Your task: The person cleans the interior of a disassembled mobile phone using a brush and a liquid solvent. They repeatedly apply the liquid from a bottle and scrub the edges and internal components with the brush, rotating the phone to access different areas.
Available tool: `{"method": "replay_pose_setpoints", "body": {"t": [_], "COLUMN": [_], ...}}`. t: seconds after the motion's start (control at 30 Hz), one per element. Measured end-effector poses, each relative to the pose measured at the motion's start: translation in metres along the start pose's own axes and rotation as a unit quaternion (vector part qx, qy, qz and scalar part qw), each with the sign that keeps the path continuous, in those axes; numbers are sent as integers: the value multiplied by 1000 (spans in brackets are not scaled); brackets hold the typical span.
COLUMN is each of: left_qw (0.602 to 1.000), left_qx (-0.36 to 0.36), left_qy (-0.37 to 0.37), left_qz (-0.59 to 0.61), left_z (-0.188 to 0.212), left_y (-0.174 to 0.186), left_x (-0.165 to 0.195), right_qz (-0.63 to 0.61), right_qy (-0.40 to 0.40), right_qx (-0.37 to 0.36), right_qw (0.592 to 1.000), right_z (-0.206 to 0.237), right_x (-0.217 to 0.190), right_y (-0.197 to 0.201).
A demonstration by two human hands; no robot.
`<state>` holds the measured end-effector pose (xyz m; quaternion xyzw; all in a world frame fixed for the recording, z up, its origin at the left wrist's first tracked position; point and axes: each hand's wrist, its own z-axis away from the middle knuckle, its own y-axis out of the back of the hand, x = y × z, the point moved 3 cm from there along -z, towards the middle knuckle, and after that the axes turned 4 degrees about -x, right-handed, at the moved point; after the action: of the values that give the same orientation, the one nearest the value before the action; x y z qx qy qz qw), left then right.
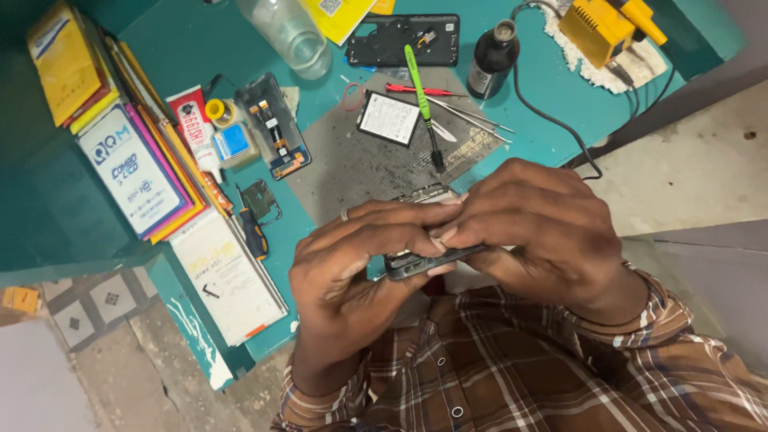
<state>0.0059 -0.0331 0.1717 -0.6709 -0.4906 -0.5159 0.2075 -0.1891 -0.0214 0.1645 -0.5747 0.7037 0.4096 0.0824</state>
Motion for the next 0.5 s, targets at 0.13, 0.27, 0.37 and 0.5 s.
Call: {"method": "replay_pose_setpoints", "body": {"t": [0.13, 0.27, 0.37, 0.5], "left_qw": [1000, 1000, 1000, 999], "left_qx": [4, 10, 10, 7], "left_qy": [-4, -7, -17, -21], "left_qz": [5, -8, -24, -31], "left_z": [5, 7, 7, 7], "left_y": [1, 1, 1, 3], "left_x": [0, 1, 3, 4], "right_qz": [-2, -3, -4, -3], "right_qy": [20, 26, 28, 30], "right_qx": [4, 10, 11, 10], "right_qw": [1000, 1000, 1000, 999], "right_z": [-2, 0, 4, 7], "right_x": [-4, -3, 0, 2], "right_y": [-2, -5, -8, -8]}}
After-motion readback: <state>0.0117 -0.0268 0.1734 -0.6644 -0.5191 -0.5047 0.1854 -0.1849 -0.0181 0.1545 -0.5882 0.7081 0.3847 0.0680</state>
